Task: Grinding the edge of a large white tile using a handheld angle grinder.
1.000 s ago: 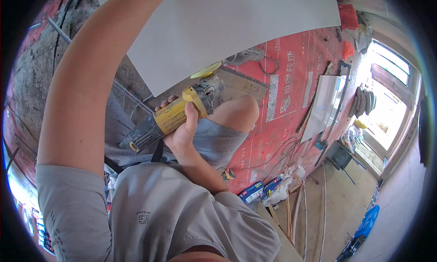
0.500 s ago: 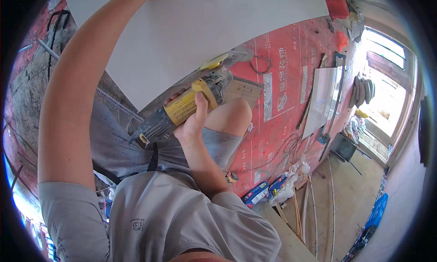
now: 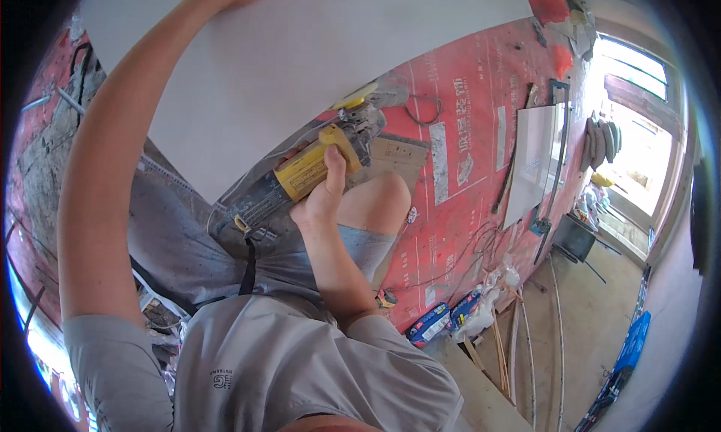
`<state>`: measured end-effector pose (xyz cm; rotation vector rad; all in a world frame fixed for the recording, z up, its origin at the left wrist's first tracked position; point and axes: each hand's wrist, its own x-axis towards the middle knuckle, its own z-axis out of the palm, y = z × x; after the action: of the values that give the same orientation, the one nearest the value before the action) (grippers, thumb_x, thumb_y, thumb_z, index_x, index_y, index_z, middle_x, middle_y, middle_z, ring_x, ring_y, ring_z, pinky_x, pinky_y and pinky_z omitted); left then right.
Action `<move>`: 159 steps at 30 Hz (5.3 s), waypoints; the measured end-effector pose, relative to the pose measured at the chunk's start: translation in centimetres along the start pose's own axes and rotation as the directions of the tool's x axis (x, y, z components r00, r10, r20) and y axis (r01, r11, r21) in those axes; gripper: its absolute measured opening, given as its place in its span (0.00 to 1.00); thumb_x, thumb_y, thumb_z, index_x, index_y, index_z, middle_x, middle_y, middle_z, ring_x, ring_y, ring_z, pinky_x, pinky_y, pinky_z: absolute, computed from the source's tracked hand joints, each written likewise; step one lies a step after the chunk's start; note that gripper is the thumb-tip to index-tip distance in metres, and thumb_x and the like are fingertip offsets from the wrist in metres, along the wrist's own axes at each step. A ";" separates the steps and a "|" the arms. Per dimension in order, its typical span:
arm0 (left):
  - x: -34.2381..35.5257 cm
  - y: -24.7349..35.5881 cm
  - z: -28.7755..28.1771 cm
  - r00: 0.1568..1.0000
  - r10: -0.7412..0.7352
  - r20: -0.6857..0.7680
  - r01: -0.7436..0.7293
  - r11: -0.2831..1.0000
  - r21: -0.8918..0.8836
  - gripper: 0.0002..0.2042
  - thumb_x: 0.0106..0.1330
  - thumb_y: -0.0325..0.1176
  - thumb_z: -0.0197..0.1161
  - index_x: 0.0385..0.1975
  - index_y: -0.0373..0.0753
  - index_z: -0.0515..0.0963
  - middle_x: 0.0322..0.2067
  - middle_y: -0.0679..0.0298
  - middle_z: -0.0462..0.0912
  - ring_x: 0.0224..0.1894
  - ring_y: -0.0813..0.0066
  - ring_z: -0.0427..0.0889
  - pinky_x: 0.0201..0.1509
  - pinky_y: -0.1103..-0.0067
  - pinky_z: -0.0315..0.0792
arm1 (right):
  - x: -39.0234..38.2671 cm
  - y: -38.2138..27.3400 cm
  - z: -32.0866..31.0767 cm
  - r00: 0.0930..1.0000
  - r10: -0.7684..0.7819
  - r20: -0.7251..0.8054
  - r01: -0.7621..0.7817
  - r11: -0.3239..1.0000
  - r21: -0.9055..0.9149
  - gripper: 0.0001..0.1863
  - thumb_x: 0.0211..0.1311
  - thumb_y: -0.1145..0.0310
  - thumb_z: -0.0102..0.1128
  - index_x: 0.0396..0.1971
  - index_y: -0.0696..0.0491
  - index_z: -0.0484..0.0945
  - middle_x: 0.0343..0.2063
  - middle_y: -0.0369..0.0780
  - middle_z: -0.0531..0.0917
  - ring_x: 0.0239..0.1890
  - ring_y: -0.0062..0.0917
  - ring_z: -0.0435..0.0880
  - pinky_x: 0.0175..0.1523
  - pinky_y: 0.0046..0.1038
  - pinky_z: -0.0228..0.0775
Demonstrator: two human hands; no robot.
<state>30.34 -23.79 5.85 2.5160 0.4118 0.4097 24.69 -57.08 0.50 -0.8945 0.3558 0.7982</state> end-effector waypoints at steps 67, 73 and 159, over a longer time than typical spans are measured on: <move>0.0 -0.5 0.3 0.946 -0.320 0.050 0.268 0.861 0.433 0.33 0.72 0.57 0.56 0.73 0.48 0.64 0.77 0.54 0.56 0.80 0.47 0.45 0.81 0.46 0.34 | 4.4 -3.5 -1.0 1.000 -0.009 0.000 0.009 0.999 -0.036 0.22 0.68 0.52 0.62 0.51 0.53 0.75 0.35 0.41 0.84 0.37 0.34 0.86 0.42 0.40 0.82; -0.1 -1.4 0.2 0.943 -0.327 0.064 0.272 0.866 0.420 0.33 0.72 0.56 0.56 0.74 0.48 0.64 0.77 0.53 0.55 0.80 0.48 0.45 0.81 0.47 0.33 | 0.7 -0.3 -1.3 1.000 0.009 -0.013 -0.010 0.999 -0.032 0.22 0.68 0.51 0.62 0.51 0.52 0.75 0.36 0.40 0.83 0.39 0.33 0.85 0.44 0.40 0.81; -1.4 -3.3 -0.6 0.996 0.087 0.022 -0.080 0.972 -0.219 0.32 0.70 0.46 0.56 0.72 0.37 0.63 0.72 0.46 0.62 0.79 0.45 0.51 0.80 0.45 0.37 | -6.0 5.3 -0.2 0.992 0.123 -0.012 -0.123 0.992 -0.041 0.24 0.66 0.48 0.62 0.51 0.50 0.74 0.40 0.38 0.80 0.43 0.31 0.80 0.54 0.42 0.75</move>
<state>28.22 -21.41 4.18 2.3278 0.2353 0.4228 16.76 -58.01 0.92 -0.9225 0.4067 0.9180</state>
